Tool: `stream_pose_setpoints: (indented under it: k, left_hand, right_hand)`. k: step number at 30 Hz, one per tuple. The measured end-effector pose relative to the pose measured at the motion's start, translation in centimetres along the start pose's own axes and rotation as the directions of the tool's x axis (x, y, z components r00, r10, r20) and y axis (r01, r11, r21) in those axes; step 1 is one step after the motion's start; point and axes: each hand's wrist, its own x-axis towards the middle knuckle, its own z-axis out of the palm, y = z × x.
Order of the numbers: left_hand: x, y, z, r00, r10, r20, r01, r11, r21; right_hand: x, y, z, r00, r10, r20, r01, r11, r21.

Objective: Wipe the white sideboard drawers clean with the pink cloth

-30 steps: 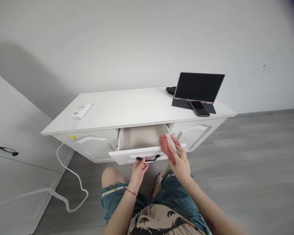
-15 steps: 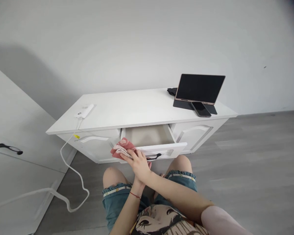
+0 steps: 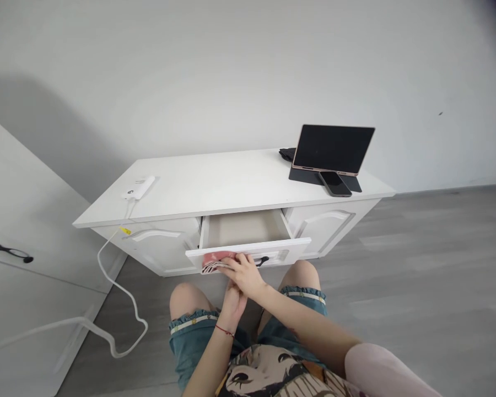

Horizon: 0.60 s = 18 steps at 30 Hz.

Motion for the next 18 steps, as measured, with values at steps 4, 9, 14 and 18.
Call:
stream_pose_setpoints:
  k: [4, 9, 14, 18]
  left_hand:
    - [0.2, 0.3, -0.4, 0.994, -0.039, 0.102, 0.050, 0.993, -0.110]
    - [0.5, 0.2, -0.2, 0.998, -0.053, 0.012, 0.055, 0.985, -0.164]
    - [0.6, -0.2, -0.2, 0.999, -0.035, 0.032, 0.040, 0.983, -0.177]
    - [0.6, -0.4, -0.1, 0.999, -0.025, 0.029, 0.030, 0.986, -0.166]
  right_hand:
    - [-3.8, 3.6, -1.0, 0.988, 0.118, -0.103, -0.125, 0.990, -0.064]
    - [-9.2, 8.0, -2.7, 0.941, 0.210, -0.267, -0.258, 0.953, -0.161]
    - [-12.7, 10.3, -2.5, 0.850, 0.344, -0.400, -0.417, 0.902, -0.111]
    - [-13.2, 10.5, 0.0, 0.697, 0.510, -0.504, -0.529, 0.840, 0.120]
